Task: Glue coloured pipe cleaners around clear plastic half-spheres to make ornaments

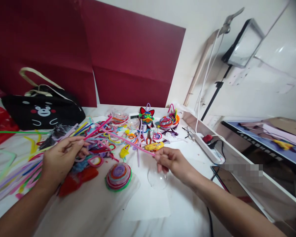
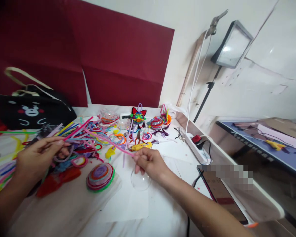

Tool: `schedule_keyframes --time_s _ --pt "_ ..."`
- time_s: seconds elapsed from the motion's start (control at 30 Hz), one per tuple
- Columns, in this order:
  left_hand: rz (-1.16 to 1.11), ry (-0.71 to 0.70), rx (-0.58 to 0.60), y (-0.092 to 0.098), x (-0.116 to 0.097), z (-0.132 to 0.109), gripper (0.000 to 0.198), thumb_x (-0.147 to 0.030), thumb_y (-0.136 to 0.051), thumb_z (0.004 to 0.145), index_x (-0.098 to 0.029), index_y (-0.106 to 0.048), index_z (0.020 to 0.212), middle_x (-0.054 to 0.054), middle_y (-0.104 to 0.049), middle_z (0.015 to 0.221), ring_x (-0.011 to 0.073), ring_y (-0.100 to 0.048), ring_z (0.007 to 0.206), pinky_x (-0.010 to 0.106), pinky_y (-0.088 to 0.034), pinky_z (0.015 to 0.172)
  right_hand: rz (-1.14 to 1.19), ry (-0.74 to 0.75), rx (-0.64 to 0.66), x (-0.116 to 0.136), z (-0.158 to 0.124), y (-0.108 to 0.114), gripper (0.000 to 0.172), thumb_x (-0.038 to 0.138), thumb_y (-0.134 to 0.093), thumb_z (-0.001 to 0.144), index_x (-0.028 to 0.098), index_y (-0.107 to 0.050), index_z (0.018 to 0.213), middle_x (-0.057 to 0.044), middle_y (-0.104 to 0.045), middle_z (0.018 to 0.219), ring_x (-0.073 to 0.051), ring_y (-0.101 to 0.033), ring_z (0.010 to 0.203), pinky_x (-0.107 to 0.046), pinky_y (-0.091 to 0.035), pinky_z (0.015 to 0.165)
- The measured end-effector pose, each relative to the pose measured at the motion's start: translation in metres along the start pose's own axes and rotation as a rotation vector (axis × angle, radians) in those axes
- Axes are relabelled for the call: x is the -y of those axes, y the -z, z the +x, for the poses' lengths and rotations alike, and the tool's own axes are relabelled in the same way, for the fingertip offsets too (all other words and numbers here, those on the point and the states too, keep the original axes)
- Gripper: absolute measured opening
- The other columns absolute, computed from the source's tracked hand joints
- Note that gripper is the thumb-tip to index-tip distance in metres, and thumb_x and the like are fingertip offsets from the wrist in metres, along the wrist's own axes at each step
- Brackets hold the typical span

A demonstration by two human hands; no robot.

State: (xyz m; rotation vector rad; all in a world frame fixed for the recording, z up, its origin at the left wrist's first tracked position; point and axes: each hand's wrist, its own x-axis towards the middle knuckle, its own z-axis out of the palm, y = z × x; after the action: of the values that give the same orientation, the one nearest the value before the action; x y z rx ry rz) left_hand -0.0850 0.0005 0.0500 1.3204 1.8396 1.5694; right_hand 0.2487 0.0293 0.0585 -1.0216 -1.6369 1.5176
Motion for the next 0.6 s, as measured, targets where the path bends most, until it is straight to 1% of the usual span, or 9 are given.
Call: schedule_keyframes --time_s 0.1,0.13,0.2,0.23,0.27,0.33,0.43,0.53,0.6 --pt "-0.02 -0.004 0.004 -0.004 -0.001 -0.002 0.021 -0.038 -0.065 0.082 -0.02 -0.063 0.093 -0.002 -0.069 0.071 0.0155 -0.06 0.06 0.025 -0.049 0.055 -0.001 0.066 0.055 -0.001 0.038 -0.026 0.044 0.061 -0.067 0.078 0.018 -0.058 0.081 0.003 -0.063 0.056 -0.008 -0.045 0.042 -0.022 -0.038 0.046" --pt "-0.035 -0.004 0.009 -0.005 0.002 -0.001 0.02 -0.037 -0.065 0.081 -0.02 -0.063 0.093 -0.002 -0.069 0.072 0.0158 -0.061 0.061 0.026 -0.05 0.057 -0.047 0.074 0.078 -0.001 0.052 -0.034 0.042 0.06 -0.062 0.083 0.018 -0.057 0.082 0.002 -0.064 0.059 -0.009 -0.047 0.043 -0.022 -0.04 0.047" --pt "-0.054 0.002 0.027 -0.006 0.008 0.001 0.02 -0.037 -0.066 0.082 -0.02 -0.064 0.093 -0.002 -0.07 0.074 0.0162 -0.062 0.064 0.026 -0.052 0.06 -0.299 0.135 0.152 0.003 0.08 -0.043 0.037 0.051 -0.047 0.096 0.018 -0.06 0.089 -0.001 -0.07 0.07 -0.01 -0.058 0.051 -0.022 -0.045 0.053" --pt "-0.059 0.001 0.041 -0.006 0.013 0.002 0.02 -0.037 -0.066 0.082 -0.021 -0.064 0.093 -0.003 -0.07 0.073 0.0165 -0.063 0.065 0.027 -0.052 0.062 -0.514 0.208 0.171 0.005 0.094 -0.044 0.034 0.045 -0.044 0.1 0.018 -0.062 0.093 -0.002 -0.073 0.08 -0.011 -0.064 0.061 -0.022 -0.048 0.06" --pt "-0.059 -0.002 0.055 -0.006 0.017 0.003 0.02 -0.038 -0.066 0.083 -0.021 -0.064 0.094 -0.003 -0.07 0.073 0.0168 -0.064 0.066 0.027 -0.052 0.063 -0.755 0.274 0.115 0.009 0.108 -0.042 0.032 0.043 -0.043 0.101 0.019 -0.064 0.097 -0.002 -0.074 0.087 -0.012 -0.068 0.073 -0.022 -0.05 0.067" --pt "-0.054 -0.01 0.071 -0.005 0.025 0.006 0.02 -0.039 -0.066 0.084 -0.022 -0.064 0.095 -0.004 -0.07 0.073 0.0171 -0.064 0.067 0.027 -0.053 0.065 -0.898 0.294 0.008 0.015 0.138 -0.029 0.028 0.036 -0.05 0.099 0.017 -0.062 0.117 -0.007 -0.072 0.107 -0.019 -0.068 0.097 -0.027 -0.05 0.084" --pt "-0.011 -0.033 0.064 -0.003 0.034 0.008 0.023 -0.043 -0.063 0.086 -0.024 -0.065 0.097 -0.004 -0.071 0.075 0.0177 -0.066 0.069 0.027 -0.055 0.067 -1.067 0.264 -0.111 0.019 0.186 0.004 0.04 0.02 -0.06 0.091 0.014 -0.055 0.13 -0.015 -0.059 0.134 -0.027 -0.055 0.123 -0.035 -0.042 0.103" --pt "0.149 -0.09 0.037 -0.002 0.036 0.008 0.027 -0.05 -0.059 0.086 -0.026 -0.067 0.096 -0.004 -0.072 0.071 0.0199 -0.068 0.068 0.028 -0.054 0.067 -1.214 0.193 -0.183 0.012 0.23 0.035 0.055 0.02 -0.066 0.086 0.012 -0.048 0.138 -0.02 -0.048 0.142 -0.032 -0.051 0.127 -0.041 -0.041 0.106" --pt "0.23 -0.14 0.02 -0.002 0.033 0.007 0.028 -0.053 -0.057 0.085 -0.029 -0.068 0.094 -0.005 -0.072 0.067 0.0213 -0.069 0.068 0.029 -0.054 0.067 -1.287 0.145 -0.203 0.003 0.253 0.048 0.06 0.027 -0.068 0.087 0.016 -0.045 0.141 -0.018 -0.044 0.145 -0.032 -0.051 0.126 -0.048 -0.043 0.105"
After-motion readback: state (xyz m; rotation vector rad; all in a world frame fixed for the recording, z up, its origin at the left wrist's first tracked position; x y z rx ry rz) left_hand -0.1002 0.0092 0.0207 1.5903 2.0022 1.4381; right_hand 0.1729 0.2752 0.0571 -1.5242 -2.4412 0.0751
